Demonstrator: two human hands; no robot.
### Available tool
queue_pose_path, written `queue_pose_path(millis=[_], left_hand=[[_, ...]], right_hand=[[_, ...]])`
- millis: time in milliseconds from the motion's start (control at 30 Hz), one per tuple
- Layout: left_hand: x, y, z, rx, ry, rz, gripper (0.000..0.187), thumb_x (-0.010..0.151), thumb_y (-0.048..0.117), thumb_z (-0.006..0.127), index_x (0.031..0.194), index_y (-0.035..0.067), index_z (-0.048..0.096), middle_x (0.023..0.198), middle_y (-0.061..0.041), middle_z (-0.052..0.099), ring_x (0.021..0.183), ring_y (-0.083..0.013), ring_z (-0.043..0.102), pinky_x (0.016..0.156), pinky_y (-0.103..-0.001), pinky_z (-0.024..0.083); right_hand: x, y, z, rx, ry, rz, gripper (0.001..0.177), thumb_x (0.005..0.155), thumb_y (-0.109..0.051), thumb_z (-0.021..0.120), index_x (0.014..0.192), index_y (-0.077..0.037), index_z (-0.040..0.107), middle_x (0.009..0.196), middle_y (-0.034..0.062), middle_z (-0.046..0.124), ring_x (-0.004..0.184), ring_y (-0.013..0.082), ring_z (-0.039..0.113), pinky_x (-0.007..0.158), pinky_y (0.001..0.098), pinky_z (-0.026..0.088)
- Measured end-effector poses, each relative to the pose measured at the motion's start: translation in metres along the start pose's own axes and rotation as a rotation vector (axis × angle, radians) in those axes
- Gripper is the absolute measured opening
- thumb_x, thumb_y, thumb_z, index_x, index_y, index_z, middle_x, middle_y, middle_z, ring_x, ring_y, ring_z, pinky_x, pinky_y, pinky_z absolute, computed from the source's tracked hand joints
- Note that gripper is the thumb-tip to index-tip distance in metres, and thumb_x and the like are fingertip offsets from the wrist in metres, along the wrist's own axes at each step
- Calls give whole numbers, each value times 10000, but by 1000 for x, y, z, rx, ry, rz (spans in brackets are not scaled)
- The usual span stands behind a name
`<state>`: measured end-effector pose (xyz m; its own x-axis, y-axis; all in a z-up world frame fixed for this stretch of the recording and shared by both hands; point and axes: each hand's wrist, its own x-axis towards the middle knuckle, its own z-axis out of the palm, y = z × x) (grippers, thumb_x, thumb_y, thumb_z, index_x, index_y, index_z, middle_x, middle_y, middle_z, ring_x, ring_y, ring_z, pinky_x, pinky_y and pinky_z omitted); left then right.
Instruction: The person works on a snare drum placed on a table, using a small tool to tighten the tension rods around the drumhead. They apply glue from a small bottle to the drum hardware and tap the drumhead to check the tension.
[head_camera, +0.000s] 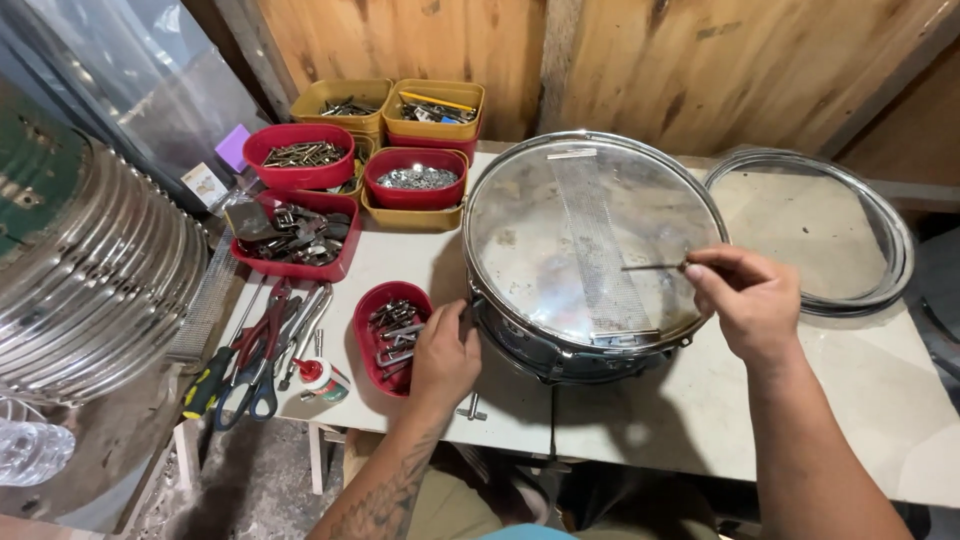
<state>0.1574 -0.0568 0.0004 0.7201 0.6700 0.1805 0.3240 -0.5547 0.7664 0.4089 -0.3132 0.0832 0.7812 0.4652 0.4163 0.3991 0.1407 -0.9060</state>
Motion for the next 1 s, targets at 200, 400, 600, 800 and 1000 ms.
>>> queue_pose_path(millis=[200,400,600,800,1000], left_hand=[[-20,-7,3,-29,158,308,395,938,104,645,1296,-52,585,1224,-189,659,1133,-333,658,1007,-433,559],[-30,-11,14,-26,158,327,407,946,128,657,1311,-37,585,1251,-186,649,1147,-319,653,1025,-404,556],[-46,-3,19,-1,99,333,394,944,165,666,1290,-17,614,1249,-176,664,1130,-303,666,1012,-369,576],[-64,-1,36,-73,4,377,377,935,137,662,1262,-45,617,1207,-203,665,1103,-329,672,965,-384,599],[-72,-7,48,-90,35,408,386,893,132,681,1228,-57,651,1164,-209,667,1072,-344,666,932,-436,584]], right_hand=[[-14,-50,13,-197,-189,-193,115,882,-19,760,966,48,721,966,155,730,769,163,656,650,217,527],[-15,-85,30,-275,-316,-285,59,880,-21,739,898,33,723,891,143,734,817,186,700,724,232,552],[-16,-120,54,-593,-536,-409,31,856,-90,745,885,-80,752,858,30,771,745,157,744,681,261,594],[-23,-123,71,-776,-701,-374,75,864,-96,697,906,-126,752,886,-15,754,739,198,740,649,339,571],[-28,-116,78,-787,-730,-381,55,870,-126,719,913,-118,753,885,-5,756,744,210,742,655,354,582]])
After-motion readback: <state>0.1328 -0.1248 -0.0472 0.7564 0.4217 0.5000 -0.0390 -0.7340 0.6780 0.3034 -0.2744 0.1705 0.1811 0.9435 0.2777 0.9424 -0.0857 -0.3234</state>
